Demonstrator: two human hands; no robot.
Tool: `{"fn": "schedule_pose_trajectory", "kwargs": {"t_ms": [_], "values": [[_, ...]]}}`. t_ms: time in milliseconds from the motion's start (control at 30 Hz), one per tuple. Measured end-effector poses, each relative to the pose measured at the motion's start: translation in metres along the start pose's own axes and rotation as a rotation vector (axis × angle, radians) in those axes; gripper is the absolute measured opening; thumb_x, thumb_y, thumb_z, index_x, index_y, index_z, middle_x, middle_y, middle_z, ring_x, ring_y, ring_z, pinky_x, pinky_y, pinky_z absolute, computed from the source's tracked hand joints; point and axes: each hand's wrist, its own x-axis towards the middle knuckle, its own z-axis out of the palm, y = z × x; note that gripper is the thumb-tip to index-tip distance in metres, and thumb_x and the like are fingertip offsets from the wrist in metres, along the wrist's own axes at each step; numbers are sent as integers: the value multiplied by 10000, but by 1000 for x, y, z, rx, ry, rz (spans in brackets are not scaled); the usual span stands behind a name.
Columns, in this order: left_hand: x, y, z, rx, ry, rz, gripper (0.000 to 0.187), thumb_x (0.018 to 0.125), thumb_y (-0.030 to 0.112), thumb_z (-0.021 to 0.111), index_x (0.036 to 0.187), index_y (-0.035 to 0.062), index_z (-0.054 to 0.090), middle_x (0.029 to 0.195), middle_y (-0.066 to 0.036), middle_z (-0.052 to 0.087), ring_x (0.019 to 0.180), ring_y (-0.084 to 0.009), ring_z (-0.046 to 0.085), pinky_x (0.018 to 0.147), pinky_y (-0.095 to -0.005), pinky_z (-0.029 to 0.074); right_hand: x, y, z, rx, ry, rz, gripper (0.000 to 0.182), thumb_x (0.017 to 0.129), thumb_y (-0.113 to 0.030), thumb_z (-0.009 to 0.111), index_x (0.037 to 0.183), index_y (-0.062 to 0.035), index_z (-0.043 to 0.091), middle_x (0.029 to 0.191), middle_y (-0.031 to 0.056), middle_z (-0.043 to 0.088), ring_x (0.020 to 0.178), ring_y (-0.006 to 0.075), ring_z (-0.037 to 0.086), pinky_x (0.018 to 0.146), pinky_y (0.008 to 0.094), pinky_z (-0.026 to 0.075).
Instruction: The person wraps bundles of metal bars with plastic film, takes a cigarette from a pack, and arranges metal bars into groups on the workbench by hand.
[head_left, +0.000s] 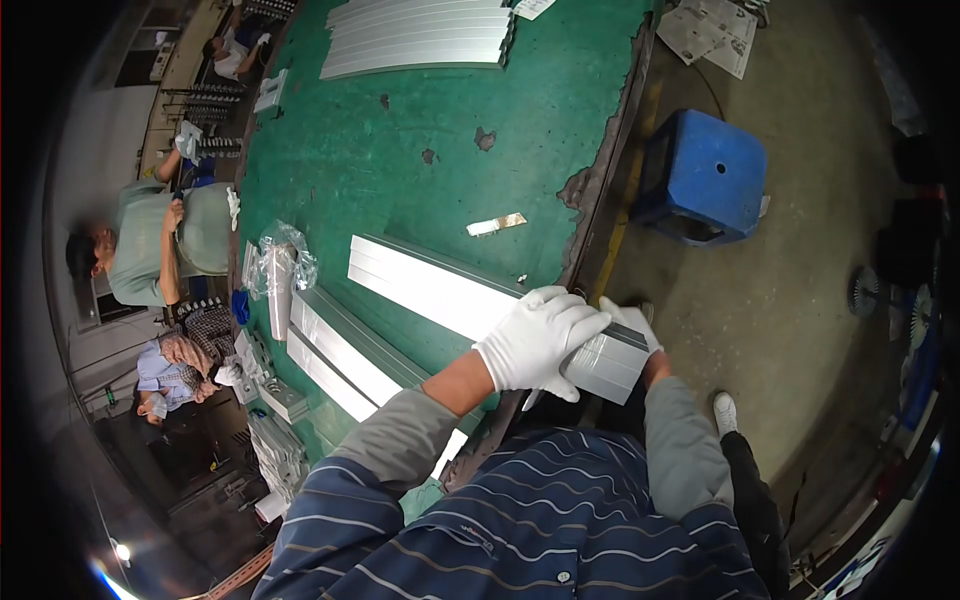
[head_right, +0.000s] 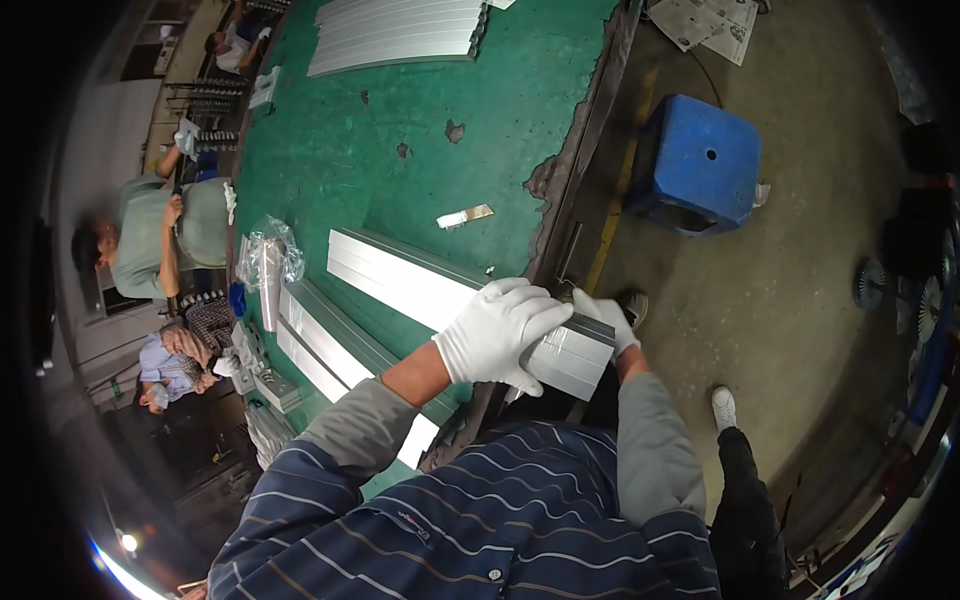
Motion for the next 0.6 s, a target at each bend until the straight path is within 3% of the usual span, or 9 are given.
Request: {"fn": "schedule_pose_trajectory", "kwargs": {"t_ms": [33,267,300,367,400,533,600], "values": [[-1,-2,0,54,-21,13,976,556,602,813,1342,81,557,1222,-68,643,1142,-261,606,1072,-428,375,-2,14,4,-41,71,122,486,977,-389,588,1181,37,702,1089,103,721,969,191,661,890,280,502],[-7,-1,4,19,-3,-21,875,614,568,798,1308,85,572,1220,-46,647,1147,-243,598,1073,-415,369,-63,160,62,-132,9,-8,490,1000,-270,573,1372,49,541,1304,185,642,1062,267,686,916,348,527],[-7,-4,6,12,25,-1,852,626,556,793,1302,85,575,1207,-46,654,1135,-246,603,1068,-415,374,-83,132,80,-145,14,-17,490,1000,-270,573,1372,49,541,1304,185,642,1062,267,686,916,348,527],[-12,-8,11,0,82,32,806,651,531,783,1291,83,580,1180,-46,667,1111,-252,615,1059,-415,384,-144,78,111,-175,56,-227,354,1008,-223,564,1167,74,672,1033,161,735,931,218,699,779,302,528],[-16,-9,16,-5,98,29,806,651,531,783,1291,83,580,1180,-46,667,1111,-252,615,1059,-415,384,-164,62,115,-192,59,-227,354,1008,-223,564,1167,74,672,1033,161,735,931,218,699,779,302,528],[-16,-23,33,-363,240,-110,658,757,474,730,1264,73,602,1140,-40,698,1065,-261,637,1035,-415,408,-202,-1,124,266,36,-357,371,1004,-205,576,1215,95,633,1025,190,726,939,228,700,788,287,528],[-17,-24,31,-386,247,-107,625,785,461,712,1262,72,603,1127,-44,705,1058,-266,642,1025,-414,418,-196,-29,111,289,-2,-436,375,1026,-172,540,1268,113,567,1078,199,703,907,252,728,656,252,543]]}}
